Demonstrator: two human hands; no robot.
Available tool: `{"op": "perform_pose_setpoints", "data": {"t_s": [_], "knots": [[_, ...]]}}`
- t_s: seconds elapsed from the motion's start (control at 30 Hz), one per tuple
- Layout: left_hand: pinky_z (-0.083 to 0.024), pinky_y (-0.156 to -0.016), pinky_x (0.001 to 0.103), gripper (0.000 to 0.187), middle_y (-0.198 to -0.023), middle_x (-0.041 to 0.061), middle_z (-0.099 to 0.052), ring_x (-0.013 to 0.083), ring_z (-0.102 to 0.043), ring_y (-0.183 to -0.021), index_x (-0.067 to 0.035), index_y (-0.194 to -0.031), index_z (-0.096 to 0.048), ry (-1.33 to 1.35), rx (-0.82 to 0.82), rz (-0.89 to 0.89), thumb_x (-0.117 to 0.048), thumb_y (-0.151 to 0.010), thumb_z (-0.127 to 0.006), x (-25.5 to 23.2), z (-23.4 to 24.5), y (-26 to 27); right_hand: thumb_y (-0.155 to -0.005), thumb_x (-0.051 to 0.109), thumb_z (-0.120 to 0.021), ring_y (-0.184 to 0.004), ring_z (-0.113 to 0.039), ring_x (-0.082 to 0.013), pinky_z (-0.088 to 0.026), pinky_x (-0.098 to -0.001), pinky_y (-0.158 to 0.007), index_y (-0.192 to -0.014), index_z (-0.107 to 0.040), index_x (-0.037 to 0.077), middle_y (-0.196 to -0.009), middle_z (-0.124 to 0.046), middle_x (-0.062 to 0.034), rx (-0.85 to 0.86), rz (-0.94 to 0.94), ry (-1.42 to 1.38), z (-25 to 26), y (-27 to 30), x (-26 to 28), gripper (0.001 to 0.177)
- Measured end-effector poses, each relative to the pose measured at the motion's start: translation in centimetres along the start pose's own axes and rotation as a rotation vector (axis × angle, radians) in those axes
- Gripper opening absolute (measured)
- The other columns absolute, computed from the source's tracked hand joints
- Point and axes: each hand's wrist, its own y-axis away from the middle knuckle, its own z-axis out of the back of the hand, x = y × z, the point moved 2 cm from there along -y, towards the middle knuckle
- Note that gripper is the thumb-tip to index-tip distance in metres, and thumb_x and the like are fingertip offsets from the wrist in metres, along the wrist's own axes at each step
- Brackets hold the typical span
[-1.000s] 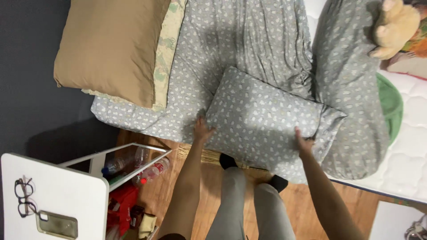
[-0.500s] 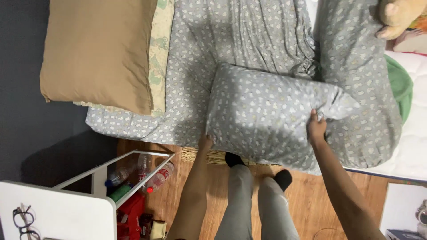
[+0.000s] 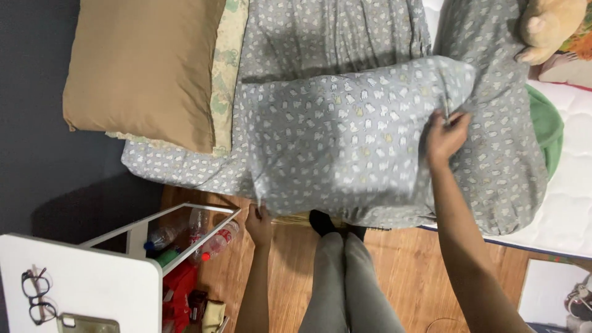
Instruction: The person is making a bed by putting on pillow and bolster covers and spreading a blanket.
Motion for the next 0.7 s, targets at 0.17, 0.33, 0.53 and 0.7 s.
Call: {"op": "perform_pose_setpoints", "data": {"t_s": [0.17, 0.33, 0.53, 0.7], "knots": [[-0.051, -0.071, 0.042, 0.052, -0.094, 0.011, -0.062, 0.0268, -0.062, -0.083, -0.001, -0.114, -0.058, -0.232, -0.068, -0.068, -0.046, -0.091, -0.073, -0.5, -1.0, -0.8, -0.09, 0.013, -0.073, -0.111, -0.056, -0.0351, -0.043, -0.0511, -0.093, -0.13, -0.052, 0.005, -0.12, -0.057, -0.0174, 0.04, 0.209, 0.258, -3.4, 0.6, -0.8, 0.045], [-0.053, -0.092, 0.048, 0.069, -0.125, 0.02, -0.064, 0.0328, -0.066, -0.112, -0.003, -0.134, -0.058, -0.337, -0.118, -0.242, -0.063, -0.103, -0.051, -3.2, -4.5, -2.8, -0.094, 0.011, -0.068, -0.143, -0.037, -0.0487, -0.03, -0.0673, -0.113, -0.16, -0.035, 0.007, -0.154, -0.041, -0.028, 0.231, 0.608, 0.386, -9.2, 10.2, -0.1, 0.074], [-0.032, -0.114, 0.055, 0.056, -0.166, 0.011, -0.033, 0.0368, -0.029, -0.156, -0.012, -0.155, -0.042, -0.104, 0.028, -0.39, -0.036, -0.105, -0.05, -9.6, -10.5, -6.5, -0.094, 0.008, -0.053, -0.149, -0.023, -0.0452, -0.017, -0.0664, -0.117, -0.161, -0.034, 0.016, -0.168, -0.025, -0.0171, 0.743, 0.7, 0.394, -12.7, 17.6, 7.2, 0.07], [-0.002, -0.125, 0.067, 0.059, -0.17, 0.011, -0.024, 0.0359, -0.015, -0.159, -0.02, -0.159, -0.034, -0.532, 0.103, -0.451, -0.023, -0.103, -0.05, -9.7, -17.5, -9.2, -0.1, 0.018, -0.053, -0.159, -0.018, -0.0372, -0.015, -0.0602, -0.128, -0.162, -0.031, 0.012, -0.17, -0.025, -0.0118, 0.828, 0.691, 0.416, -18.7, 19.1, 6.6, 0.066]]}}
